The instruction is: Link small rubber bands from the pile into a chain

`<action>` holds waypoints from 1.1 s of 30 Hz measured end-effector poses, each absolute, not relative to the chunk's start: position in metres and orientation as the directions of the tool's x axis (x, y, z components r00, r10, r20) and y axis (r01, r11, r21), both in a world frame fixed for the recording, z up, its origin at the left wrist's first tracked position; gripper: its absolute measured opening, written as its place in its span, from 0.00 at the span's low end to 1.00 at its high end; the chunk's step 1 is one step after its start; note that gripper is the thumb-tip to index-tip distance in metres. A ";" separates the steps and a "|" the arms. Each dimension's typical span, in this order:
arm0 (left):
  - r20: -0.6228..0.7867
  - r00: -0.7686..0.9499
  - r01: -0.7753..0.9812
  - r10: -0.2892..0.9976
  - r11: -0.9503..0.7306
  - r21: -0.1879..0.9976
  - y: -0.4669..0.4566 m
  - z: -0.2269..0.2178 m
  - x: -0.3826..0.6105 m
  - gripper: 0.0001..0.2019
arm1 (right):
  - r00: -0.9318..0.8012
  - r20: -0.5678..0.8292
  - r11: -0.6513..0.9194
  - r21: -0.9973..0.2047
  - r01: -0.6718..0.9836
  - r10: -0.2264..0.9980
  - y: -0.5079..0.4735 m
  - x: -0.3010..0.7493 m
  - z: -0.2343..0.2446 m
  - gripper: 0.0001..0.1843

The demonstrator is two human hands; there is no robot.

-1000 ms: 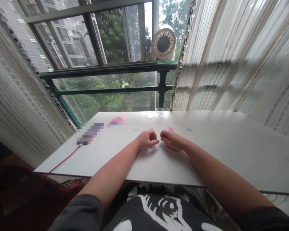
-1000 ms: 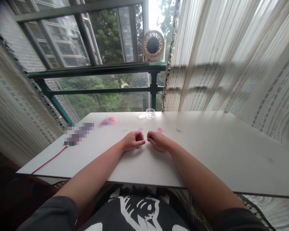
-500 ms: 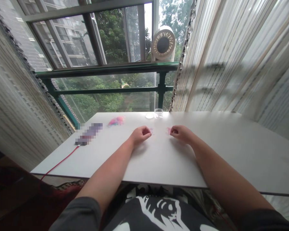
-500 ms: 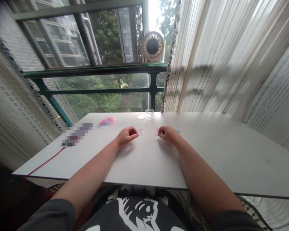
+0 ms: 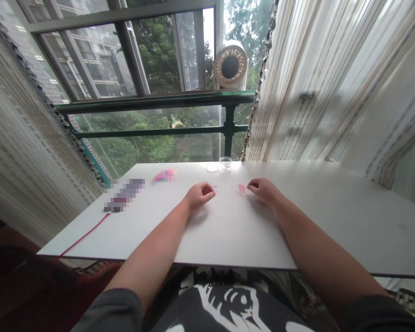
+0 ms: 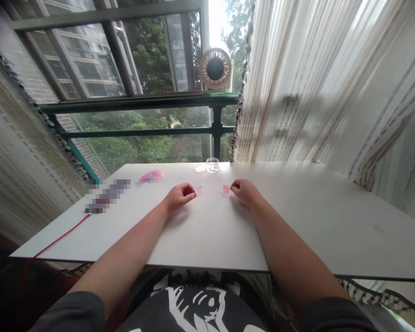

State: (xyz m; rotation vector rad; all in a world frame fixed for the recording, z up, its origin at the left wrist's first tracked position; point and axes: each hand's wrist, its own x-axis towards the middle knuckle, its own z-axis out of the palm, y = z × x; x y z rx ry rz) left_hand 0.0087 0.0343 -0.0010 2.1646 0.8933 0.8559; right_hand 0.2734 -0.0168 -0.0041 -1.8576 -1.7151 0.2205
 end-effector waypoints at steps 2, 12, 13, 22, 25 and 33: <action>0.320 0.547 0.342 0.774 -0.555 0.758 0.034 -0.001 0.008 0.11 | 0.211 0.299 -0.006 -0.565 0.825 0.931 -0.016 0.277 -0.002 0.11; 0.339 0.499 0.329 0.798 -0.536 0.777 0.036 0.001 0.005 0.11 | 0.041 0.097 0.042 -0.725 0.687 0.994 -0.022 0.262 -0.007 0.10; 0.337 0.503 0.328 0.796 -0.536 0.778 0.036 0.001 0.006 0.11 | 0.057 0.099 0.032 -0.718 0.696 0.993 -0.021 0.261 -0.007 0.10; 0.327 0.519 0.339 0.790 -0.541 0.769 0.037 -0.002 0.006 0.11 | 0.101 0.243 0.100 -0.695 0.712 0.965 -0.022 0.263 -0.003 0.08; 0.326 0.509 0.343 0.796 -0.535 0.772 0.036 -0.002 0.007 0.12 | 0.084 0.248 0.136 -0.749 0.648 0.965 -0.022 0.258 -0.003 0.08; 0.332 0.529 0.348 0.781 -0.557 0.754 0.034 -0.005 0.008 0.11 | 0.010 0.253 0.164 -0.657 0.735 0.967 -0.023 0.249 -0.006 0.07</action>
